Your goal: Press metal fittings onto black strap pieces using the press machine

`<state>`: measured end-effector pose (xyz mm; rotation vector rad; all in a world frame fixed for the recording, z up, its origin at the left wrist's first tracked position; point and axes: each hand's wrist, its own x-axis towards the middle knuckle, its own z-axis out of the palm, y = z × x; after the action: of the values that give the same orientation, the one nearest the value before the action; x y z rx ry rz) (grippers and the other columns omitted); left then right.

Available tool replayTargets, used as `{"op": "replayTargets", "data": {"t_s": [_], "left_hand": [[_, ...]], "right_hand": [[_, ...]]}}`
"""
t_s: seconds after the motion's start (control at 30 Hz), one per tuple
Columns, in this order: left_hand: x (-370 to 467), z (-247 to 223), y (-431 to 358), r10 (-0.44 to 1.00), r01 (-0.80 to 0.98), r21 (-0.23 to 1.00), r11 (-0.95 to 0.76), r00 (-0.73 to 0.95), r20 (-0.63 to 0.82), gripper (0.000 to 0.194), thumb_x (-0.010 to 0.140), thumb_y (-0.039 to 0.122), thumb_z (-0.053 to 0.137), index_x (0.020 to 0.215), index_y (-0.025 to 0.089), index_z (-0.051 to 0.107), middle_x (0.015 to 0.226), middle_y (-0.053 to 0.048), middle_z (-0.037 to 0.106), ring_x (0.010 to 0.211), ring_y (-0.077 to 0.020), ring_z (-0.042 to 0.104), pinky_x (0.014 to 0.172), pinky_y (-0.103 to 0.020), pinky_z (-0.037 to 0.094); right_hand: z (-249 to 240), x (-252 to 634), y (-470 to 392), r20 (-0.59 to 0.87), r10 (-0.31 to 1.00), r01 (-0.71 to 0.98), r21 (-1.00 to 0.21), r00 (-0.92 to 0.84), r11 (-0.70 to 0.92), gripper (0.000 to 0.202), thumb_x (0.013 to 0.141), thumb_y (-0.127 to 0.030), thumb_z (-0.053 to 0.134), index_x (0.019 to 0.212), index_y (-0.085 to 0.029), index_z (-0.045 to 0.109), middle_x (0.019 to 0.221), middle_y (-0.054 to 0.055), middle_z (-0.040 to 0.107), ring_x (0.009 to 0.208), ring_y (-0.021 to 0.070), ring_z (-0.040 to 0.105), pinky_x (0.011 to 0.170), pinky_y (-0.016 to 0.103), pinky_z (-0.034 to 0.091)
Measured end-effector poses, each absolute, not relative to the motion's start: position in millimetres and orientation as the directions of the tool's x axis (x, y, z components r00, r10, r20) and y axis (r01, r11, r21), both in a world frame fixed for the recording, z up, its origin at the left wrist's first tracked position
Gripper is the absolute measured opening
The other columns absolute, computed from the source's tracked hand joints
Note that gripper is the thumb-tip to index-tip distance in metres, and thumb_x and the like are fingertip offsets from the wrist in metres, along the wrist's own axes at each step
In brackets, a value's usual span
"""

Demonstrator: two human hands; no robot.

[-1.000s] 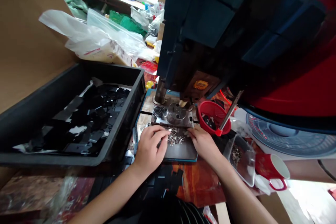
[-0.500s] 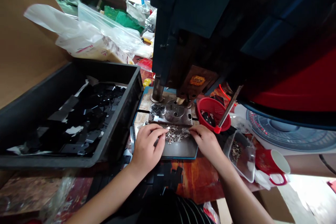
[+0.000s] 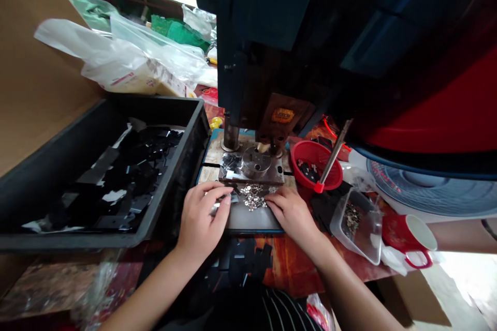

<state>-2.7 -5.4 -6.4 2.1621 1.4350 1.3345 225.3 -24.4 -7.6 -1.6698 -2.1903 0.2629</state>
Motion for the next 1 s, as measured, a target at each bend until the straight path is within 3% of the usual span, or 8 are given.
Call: {"op": "replayTargets", "data": {"t_s": [0.3, 0.77, 1.0], "left_hand": [[-12, -11, 5, 0.894, 0.791, 0.462, -0.402, 0.229, 0.386, 0.019, 0.084, 0.028, 0.055, 0.099, 0.023, 0.066, 0.105, -0.007, 0.060, 0.097, -0.0259, 0.054, 0.087, -0.045, 0.044], [-7, -10, 35, 0.863, 0.845, 0.328, -0.423, 0.264, 0.431, 0.024, 0.083, 0.026, 0.059, 0.105, 0.028, 0.067, 0.105, -0.006, 0.060, 0.095, -0.0268, 0.053, 0.082, -0.043, 0.044], [-8, -10, 29, 0.838, 0.811, 0.360, -0.461, 0.263, 0.479, 0.022, 0.083, 0.025, 0.059, 0.103, 0.026, 0.067, 0.106, -0.007, 0.061, 0.098, -0.0259, 0.054, 0.085, -0.043, 0.044]], "right_hand": [[-5, 218, -20, 0.138, 0.964, 0.889, -0.374, -0.229, 0.265, 0.019, 0.090, -0.029, 0.052, 0.089, -0.023, 0.069, 0.089, 0.005, 0.063, 0.087, 0.0205, 0.054, 0.082, 0.034, 0.043], [-2, 210, -17, 0.121, 0.963, 0.927, -0.268, -0.239, 0.264, 0.018, 0.091, -0.025, 0.049, 0.090, -0.022, 0.067, 0.090, 0.005, 0.063, 0.089, 0.0217, 0.054, 0.083, 0.035, 0.041], [-6, 214, -17, 0.126, 0.960, 0.901, -0.332, -0.251, 0.279, 0.016, 0.090, -0.026, 0.050, 0.093, -0.023, 0.066, 0.093, 0.005, 0.062, 0.091, 0.0211, 0.054, 0.085, 0.034, 0.041]]}}
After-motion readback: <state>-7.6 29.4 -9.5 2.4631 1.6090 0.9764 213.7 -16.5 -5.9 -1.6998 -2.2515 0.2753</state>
